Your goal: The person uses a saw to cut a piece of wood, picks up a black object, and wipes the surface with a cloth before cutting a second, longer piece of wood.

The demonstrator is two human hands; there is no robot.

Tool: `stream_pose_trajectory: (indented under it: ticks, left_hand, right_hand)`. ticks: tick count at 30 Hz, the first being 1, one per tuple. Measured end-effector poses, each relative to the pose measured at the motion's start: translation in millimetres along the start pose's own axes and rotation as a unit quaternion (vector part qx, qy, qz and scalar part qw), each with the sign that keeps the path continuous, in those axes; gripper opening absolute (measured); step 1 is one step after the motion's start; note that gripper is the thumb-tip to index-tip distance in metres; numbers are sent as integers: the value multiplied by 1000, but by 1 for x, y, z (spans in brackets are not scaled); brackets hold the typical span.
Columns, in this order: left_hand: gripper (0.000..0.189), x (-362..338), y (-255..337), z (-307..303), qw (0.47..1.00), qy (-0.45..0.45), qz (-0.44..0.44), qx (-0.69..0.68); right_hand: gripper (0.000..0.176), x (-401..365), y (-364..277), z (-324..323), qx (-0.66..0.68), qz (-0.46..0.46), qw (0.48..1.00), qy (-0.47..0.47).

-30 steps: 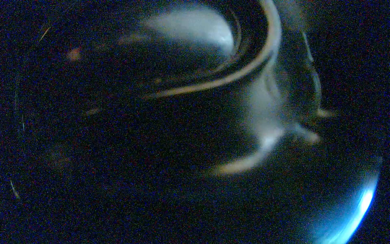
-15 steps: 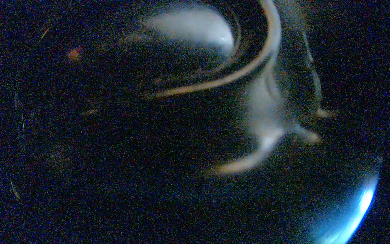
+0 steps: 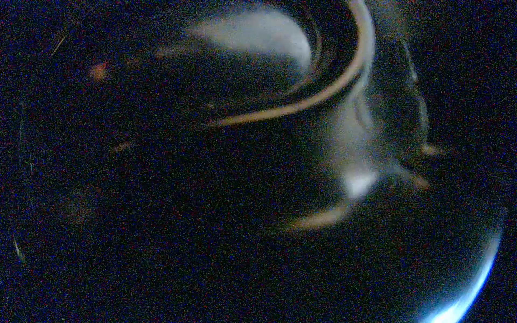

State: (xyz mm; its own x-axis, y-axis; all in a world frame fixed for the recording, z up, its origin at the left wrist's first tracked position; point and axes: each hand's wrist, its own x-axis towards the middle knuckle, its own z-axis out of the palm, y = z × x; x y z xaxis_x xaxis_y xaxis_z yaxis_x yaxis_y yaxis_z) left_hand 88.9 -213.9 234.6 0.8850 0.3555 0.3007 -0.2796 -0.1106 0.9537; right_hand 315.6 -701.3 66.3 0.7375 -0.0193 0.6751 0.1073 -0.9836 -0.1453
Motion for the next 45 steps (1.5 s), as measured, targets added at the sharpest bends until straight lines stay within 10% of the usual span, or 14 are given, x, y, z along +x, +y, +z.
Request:
stream_pose_trajectory:
  ticks: [13, 15, 21, 26, 30, 35, 40, 43, 45]
  left_hand:
    - [72, -124, 40, -110, 952, 262, -79, 139]
    - [71, -164, 57, -111, 923, 325, -110, 173]
    - [54, -297, 74, -98, 808, 446, -333, 191]
    - [46, -371, 59, -66, 770, 429, -414, 226]
    - [46, -380, 50, -31, 762, 459, -410, 202]
    - [48, -377, 44, -17, 781, 462, -387, 165]
    - [48, -364, 9, -8, 745, 377, -370, 407]
    - [45, -355, -6, -19, 722, 289, -375, 504]
    - [49, -349, 0, -30, 676, 99, -561, 468]
  right_hand:
    - [19, -57, -291, -87, 311, -306, 855, -281]
    - [27, -80, -316, -58, 429, -380, 779, -253]
    - [35, -155, -438, -150, 443, -496, 361, -654]
    - [30, -234, -471, -189, 374, -666, 108, -636]
    - [26, -255, -476, -179, 325, -815, 170, -448]
    - [18, -267, -493, -168, 338, -790, 163, -484]
    - [12, -265, -501, -175, 421, -791, 186, -403]
    - [14, -268, -502, -183, 396, -822, 216, -348]
    - [15, -268, -499, -179, 412, -764, 184, -461]
